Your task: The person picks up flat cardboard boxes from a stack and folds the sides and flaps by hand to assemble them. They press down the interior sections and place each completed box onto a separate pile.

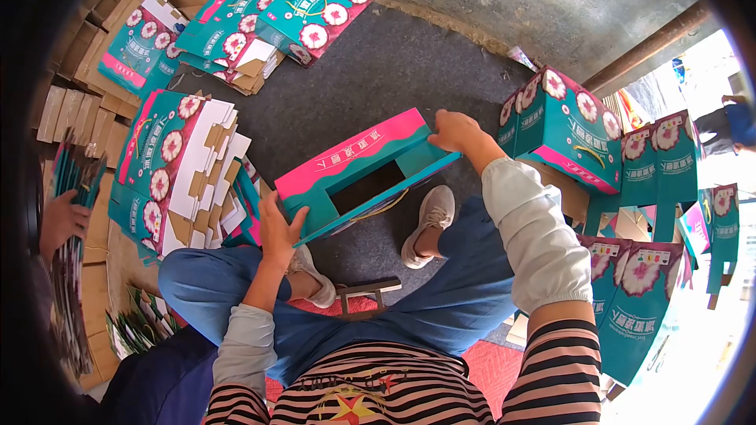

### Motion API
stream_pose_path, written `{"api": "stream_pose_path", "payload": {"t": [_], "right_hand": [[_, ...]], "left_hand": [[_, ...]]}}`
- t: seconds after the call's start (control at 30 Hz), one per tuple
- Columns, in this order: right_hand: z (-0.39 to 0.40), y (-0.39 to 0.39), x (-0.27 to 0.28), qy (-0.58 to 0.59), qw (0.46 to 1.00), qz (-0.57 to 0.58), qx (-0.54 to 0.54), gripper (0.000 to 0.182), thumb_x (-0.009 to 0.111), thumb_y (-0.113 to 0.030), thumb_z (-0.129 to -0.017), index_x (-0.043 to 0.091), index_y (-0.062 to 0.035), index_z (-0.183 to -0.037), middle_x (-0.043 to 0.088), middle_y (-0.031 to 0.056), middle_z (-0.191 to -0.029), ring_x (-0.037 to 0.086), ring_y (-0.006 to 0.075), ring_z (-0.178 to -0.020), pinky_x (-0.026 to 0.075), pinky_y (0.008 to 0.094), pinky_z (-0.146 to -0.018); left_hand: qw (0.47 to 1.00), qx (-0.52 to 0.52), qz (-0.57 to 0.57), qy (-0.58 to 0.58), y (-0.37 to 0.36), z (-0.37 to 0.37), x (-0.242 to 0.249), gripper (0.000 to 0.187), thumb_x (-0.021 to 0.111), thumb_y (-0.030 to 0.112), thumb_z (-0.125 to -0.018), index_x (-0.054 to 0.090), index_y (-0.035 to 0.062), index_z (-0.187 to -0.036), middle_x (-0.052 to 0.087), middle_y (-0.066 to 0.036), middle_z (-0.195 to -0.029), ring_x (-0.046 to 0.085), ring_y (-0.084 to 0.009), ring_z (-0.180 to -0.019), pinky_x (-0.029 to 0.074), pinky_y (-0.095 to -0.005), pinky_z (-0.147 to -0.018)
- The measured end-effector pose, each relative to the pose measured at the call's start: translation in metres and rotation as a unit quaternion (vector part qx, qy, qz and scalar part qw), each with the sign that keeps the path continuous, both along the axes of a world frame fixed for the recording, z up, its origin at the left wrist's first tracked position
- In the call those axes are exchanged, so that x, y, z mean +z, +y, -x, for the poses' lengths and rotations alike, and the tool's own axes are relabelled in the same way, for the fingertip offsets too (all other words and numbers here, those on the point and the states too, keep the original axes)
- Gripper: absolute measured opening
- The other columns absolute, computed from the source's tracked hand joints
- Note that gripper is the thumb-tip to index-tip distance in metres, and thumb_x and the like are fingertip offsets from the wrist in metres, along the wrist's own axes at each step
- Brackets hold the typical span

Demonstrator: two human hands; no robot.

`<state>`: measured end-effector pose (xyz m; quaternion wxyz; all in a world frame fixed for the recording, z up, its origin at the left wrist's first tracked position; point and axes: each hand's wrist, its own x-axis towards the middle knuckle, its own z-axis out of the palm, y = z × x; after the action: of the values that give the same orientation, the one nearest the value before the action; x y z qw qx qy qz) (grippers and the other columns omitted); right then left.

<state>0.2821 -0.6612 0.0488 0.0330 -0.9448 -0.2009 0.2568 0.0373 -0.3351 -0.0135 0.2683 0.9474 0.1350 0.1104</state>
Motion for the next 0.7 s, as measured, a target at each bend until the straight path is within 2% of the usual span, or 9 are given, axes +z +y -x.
{"api": "stream_pose_path", "payload": {"t": [0.07, 0.17, 0.3, 0.33, 0.4, 0.47, 0.5, 0.53, 0.7], "right_hand": [[-0.004, -0.007, -0.010, 0.011, 0.997, -0.059, -0.043, 0.047, 0.063, -0.034, -0.081, 0.060, -0.0002, -0.113, 0.066, 0.0180, -0.103, 0.066, 0.0333, -0.093, 0.051, 0.0430, -0.080], [-0.012, -0.007, -0.023, 0.128, 0.983, -0.129, -0.038, 0.047, 0.066, -0.032, -0.080, 0.058, 0.0037, -0.109, 0.066, 0.0183, -0.094, 0.066, 0.0291, -0.082, 0.052, 0.0406, -0.071], [-0.015, 0.000, -0.019, 0.137, 0.987, -0.089, -0.006, 0.043, 0.067, -0.031, -0.081, 0.057, 0.0040, -0.105, 0.064, 0.0167, -0.084, 0.065, 0.0229, -0.064, 0.053, 0.0350, -0.056], [-0.015, 0.001, -0.015, 0.125, 0.989, -0.082, 0.004, 0.042, 0.066, -0.031, -0.081, 0.057, 0.0044, -0.103, 0.064, 0.0170, -0.082, 0.065, 0.0233, -0.063, 0.052, 0.0351, -0.055], [-0.018, -0.002, 0.008, 0.062, 0.996, -0.071, -0.009, 0.043, 0.065, -0.034, -0.078, 0.063, 0.0036, -0.100, 0.066, 0.0201, -0.091, 0.065, 0.0321, -0.082, 0.051, 0.0416, -0.072], [-0.022, -0.014, 0.041, 0.008, 0.996, -0.083, -0.028, 0.044, 0.065, -0.036, -0.077, 0.065, 0.0012, -0.101, 0.066, 0.0213, -0.099, 0.063, 0.0392, -0.093, 0.049, 0.0457, -0.082], [-0.025, -0.028, 0.054, -0.065, 0.992, -0.106, -0.009, 0.044, 0.065, -0.035, -0.077, 0.064, 0.0007, -0.103, 0.066, 0.0212, -0.100, 0.062, 0.0392, -0.094, 0.049, 0.0458, -0.082], [-0.027, -0.045, 0.069, -0.139, 0.982, -0.126, 0.011, 0.044, 0.065, -0.034, -0.078, 0.063, 0.0002, -0.106, 0.066, 0.0212, -0.101, 0.062, 0.0391, -0.096, 0.049, 0.0459, -0.082], [0.025, -0.150, 0.140, -0.261, 0.886, -0.331, -0.190, 0.046, 0.066, -0.023, -0.085, 0.052, -0.0024, -0.124, 0.065, 0.0194, -0.108, 0.066, 0.0293, -0.094, 0.052, 0.0372, -0.079]], "left_hand": [[0.999, 0.007, 0.038, -0.005, 0.015, 0.003, -0.036, 0.067, 0.065, 0.041, -0.085, 0.041, -0.0074, -0.125, 0.057, -0.026, -0.111, 0.061, -0.0321, -0.098, 0.051, -0.0398, -0.079], [0.931, 0.057, 0.271, 0.237, -0.001, -0.006, 0.016, 0.064, 0.059, 0.046, -0.089, 0.044, -0.0076, -0.122, 0.064, -0.026, -0.097, 0.067, -0.0307, -0.075, 0.053, -0.0366, -0.065], [0.957, 0.005, 0.231, 0.175, 0.007, -0.004, -0.005, 0.063, 0.055, 0.048, -0.090, 0.048, -0.0074, -0.119, 0.066, -0.023, -0.083, 0.066, -0.0313, -0.061, 0.052, -0.0365, -0.056], [0.958, 0.002, 0.229, 0.170, 0.008, -0.004, -0.007, 0.063, 0.056, 0.048, -0.090, 0.048, -0.0071, -0.119, 0.066, -0.024, -0.084, 0.067, -0.0316, -0.063, 0.052, -0.0370, -0.057], [0.969, 0.011, 0.203, 0.141, 0.001, -0.011, -0.009, 0.060, 0.055, 0.047, -0.091, 0.049, -0.0061, -0.118, 0.065, -0.027, -0.089, 0.067, -0.0366, -0.074, 0.052, -0.0406, -0.067], [0.978, -0.003, 0.187, 0.095, -0.008, -0.028, 0.002, 0.056, 0.056, 0.044, -0.092, 0.050, -0.0047, -0.118, 0.066, -0.021, -0.090, 0.066, -0.0284, -0.073, 0.052, -0.0374, -0.068], [0.981, -0.010, 0.179, 0.071, -0.013, -0.038, 0.012, 0.054, 0.056, 0.043, -0.093, 0.050, -0.0040, -0.119, 0.066, -0.017, -0.090, 0.066, -0.0242, -0.072, 0.052, -0.0358, -0.068], [0.983, -0.026, 0.177, 0.042, -0.023, -0.050, 0.030, 0.050, 0.058, 0.039, -0.092, 0.050, -0.0027, -0.118, 0.066, -0.020, -0.089, 0.067, -0.0298, -0.078, 0.052, -0.0384, -0.071], [0.976, -0.083, 0.141, -0.141, -0.120, -0.127, 0.107, 0.044, 0.063, 0.031, -0.088, 0.050, -0.0010, -0.117, 0.064, -0.023, -0.100, 0.062, -0.0423, -0.091, 0.049, -0.0437, -0.077]]}}
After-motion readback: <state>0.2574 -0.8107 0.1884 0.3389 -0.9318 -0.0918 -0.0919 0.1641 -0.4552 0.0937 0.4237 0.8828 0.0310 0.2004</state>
